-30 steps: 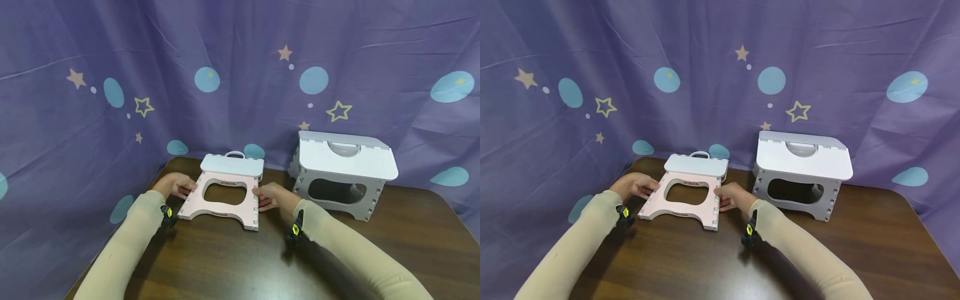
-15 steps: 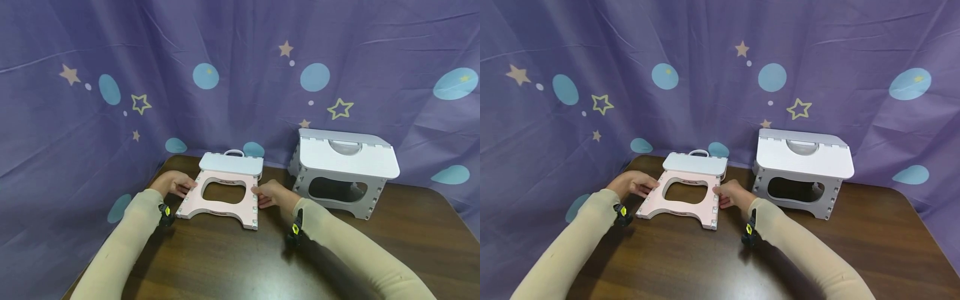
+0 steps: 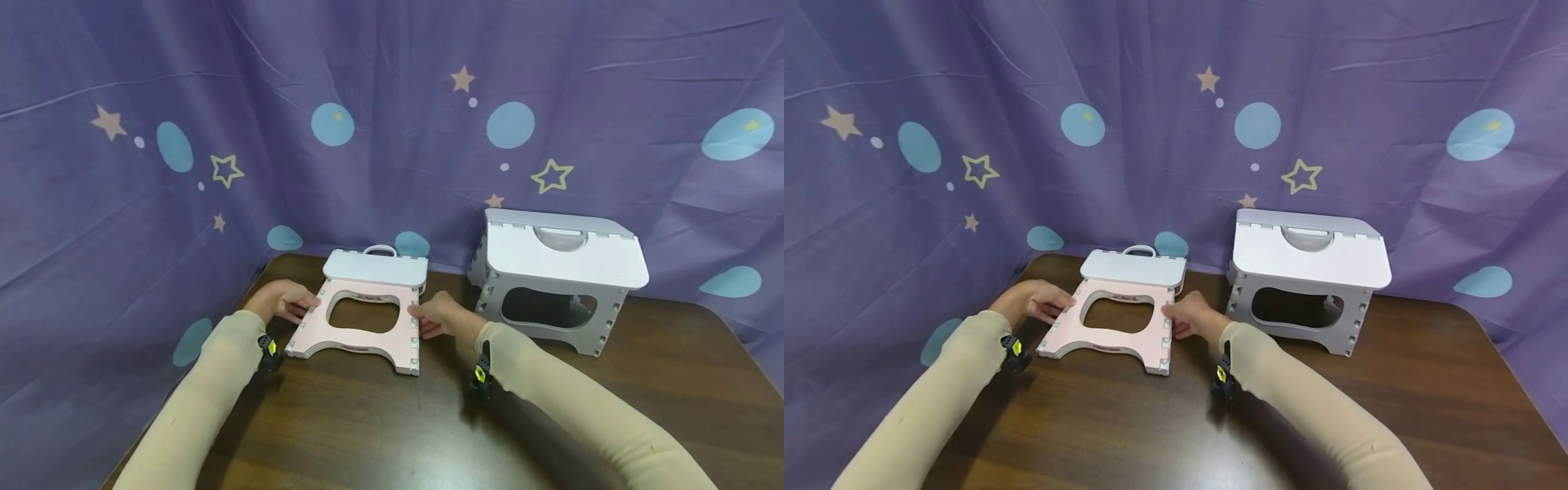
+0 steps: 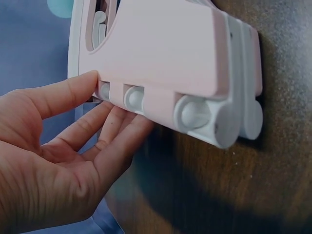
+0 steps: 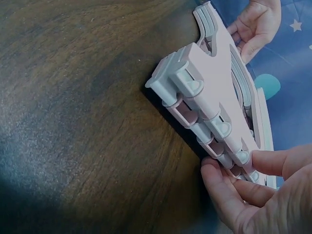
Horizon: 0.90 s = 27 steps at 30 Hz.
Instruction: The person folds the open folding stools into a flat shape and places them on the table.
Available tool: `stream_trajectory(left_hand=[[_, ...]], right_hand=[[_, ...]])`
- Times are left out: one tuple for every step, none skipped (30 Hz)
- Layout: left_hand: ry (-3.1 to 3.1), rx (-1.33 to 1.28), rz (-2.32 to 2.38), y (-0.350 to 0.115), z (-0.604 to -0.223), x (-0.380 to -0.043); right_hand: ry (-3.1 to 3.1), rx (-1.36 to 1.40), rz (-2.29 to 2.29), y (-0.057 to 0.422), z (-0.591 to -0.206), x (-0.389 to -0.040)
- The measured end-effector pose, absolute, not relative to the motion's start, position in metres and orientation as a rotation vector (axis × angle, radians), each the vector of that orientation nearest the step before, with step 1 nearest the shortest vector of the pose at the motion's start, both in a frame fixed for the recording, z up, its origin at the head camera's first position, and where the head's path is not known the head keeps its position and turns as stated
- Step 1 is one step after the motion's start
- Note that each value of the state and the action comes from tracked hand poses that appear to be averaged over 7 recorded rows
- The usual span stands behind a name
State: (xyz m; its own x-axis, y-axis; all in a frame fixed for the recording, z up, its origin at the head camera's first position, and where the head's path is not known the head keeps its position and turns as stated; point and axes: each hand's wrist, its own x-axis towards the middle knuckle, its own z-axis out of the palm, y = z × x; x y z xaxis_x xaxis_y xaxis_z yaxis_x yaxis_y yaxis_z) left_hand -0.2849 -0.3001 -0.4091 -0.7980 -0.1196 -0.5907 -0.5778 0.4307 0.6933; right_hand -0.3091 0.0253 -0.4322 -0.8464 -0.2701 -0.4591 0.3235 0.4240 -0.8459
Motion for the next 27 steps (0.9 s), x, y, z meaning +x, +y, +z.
stream_trajectory(left_hand=[[2.234,-0.586,1.338,-0.2995,-0.4088,-0.2846],[2.237,-0.586,1.337,-0.299,-0.4087,-0.2844],[2.244,-0.58,1.331,-0.2989,-0.4086,-0.2841],[2.254,-0.577,1.326,-0.2988,-0.4085,-0.2838],[2.263,-0.575,1.321,-0.2987,-0.4085,-0.2834],[2.276,-0.575,1.315,-0.2988,-0.4084,-0.2829],[2.29,-0.569,1.306,-0.299,-0.4085,-0.2825],[2.299,-0.568,1.303,-0.2989,-0.4084,-0.2817],[2.31,-0.566,1.298,-0.2986,-0.4081,-0.2808],[2.32,-0.564,1.295,-0.2983,-0.4078,-0.28],[2.322,-0.558,1.294,-0.2981,-0.4076,-0.2792],[2.323,-0.551,1.293,-0.2979,-0.4075,-0.2784],[2.319,-0.548,1.294,-0.2978,-0.4072,-0.278],[2.316,-0.545,1.292,-0.2978,-0.407,-0.2776],[2.314,-0.538,1.288,-0.298,-0.407,-0.2774],[2.307,-0.534,1.288,-0.2983,-0.4072,-0.2772],[2.303,-0.528,1.285,-0.2987,-0.4076,-0.2772],[2.302,-0.524,1.281,-0.2989,-0.408,-0.2773],[2.303,-0.518,1.279,-0.2992,-0.4086,-0.2774],[2.303,-0.512,1.277,-0.2995,-0.4093,-0.2777],[2.303,-0.506,1.277,-0.2998,-0.4098,-0.2781],[2.305,-0.501,1.276,-0.3001,-0.4104,-0.2787],[2.306,-0.499,1.275,-0.3003,-0.4108,-0.2793],[2.306,-0.495,1.272,-0.3004,-0.4108,-0.2799],[2.305,-0.489,1.268,-0.3006,-0.4109,-0.2804],[2.307,-0.487,1.259,-0.3002,-0.4105,-0.2809],[2.312,-0.487,1.25,-0.2997,-0.4101,-0.2812]], right_hand=[[2.146,0.044,-1.442,0.0257,-0.4325,-0.3089],[2.149,0.044,-1.444,0.026,-0.4328,-0.3087],[2.154,0.042,-1.447,0.0263,-0.4331,-0.3082],[2.158,0.038,-1.448,0.0264,-0.4332,-0.3077],[2.164,0.03,-1.449,0.0265,-0.4334,-0.3072],[2.168,0.025,-1.451,0.0265,-0.4335,-0.3065],[2.172,0.019,-1.452,0.0264,-0.4333,-0.3059],[2.176,0.016,-1.452,0.0263,-0.433,-0.3053],[2.18,0.012,-1.452,0.0261,-0.4328,-0.3047],[2.183,0.008,-1.453,0.0259,-0.433,-0.3043],[2.185,0.009,-1.456,0.0258,-0.4332,-0.3041],[2.187,0.01,-1.458,0.0258,-0.4334,-0.3037],[2.186,0.011,-1.462,0.0256,-0.4334,-0.3037],[2.186,0.011,-1.465,0.0253,-0.4337,-0.3037],[2.184,0.01,-1.467,0.0252,-0.434,-0.3035],[2.185,0.007,-1.468,0.0249,-0.4345,-0.3033],[2.186,0.008,-1.467,0.0246,-0.4348,-0.3033],[2.192,0.006,-1.465,0.0245,-0.4353,-0.3031],[2.196,0.006,-1.463,0.0242,-0.4356,-0.303],[2.206,0.001,-1.46,0.0242,-0.4359,-0.3027],[2.215,-0.002,-1.455,0.0241,-0.4362,-0.3027],[2.224,-0.005,-1.451,0.0241,-0.4362,-0.3027],[2.231,-0.008,-1.449,0.0241,-0.4361,-0.3029],[2.236,-0.013,-1.448,0.0242,-0.4359,-0.3028],[2.237,-0.018,-1.448,0.0244,-0.4359,-0.3029],[2.235,-0.022,-1.451,0.0246,-0.436,-0.303],[2.233,-0.025,-1.452,0.0246,-0.4361,-0.3032]])
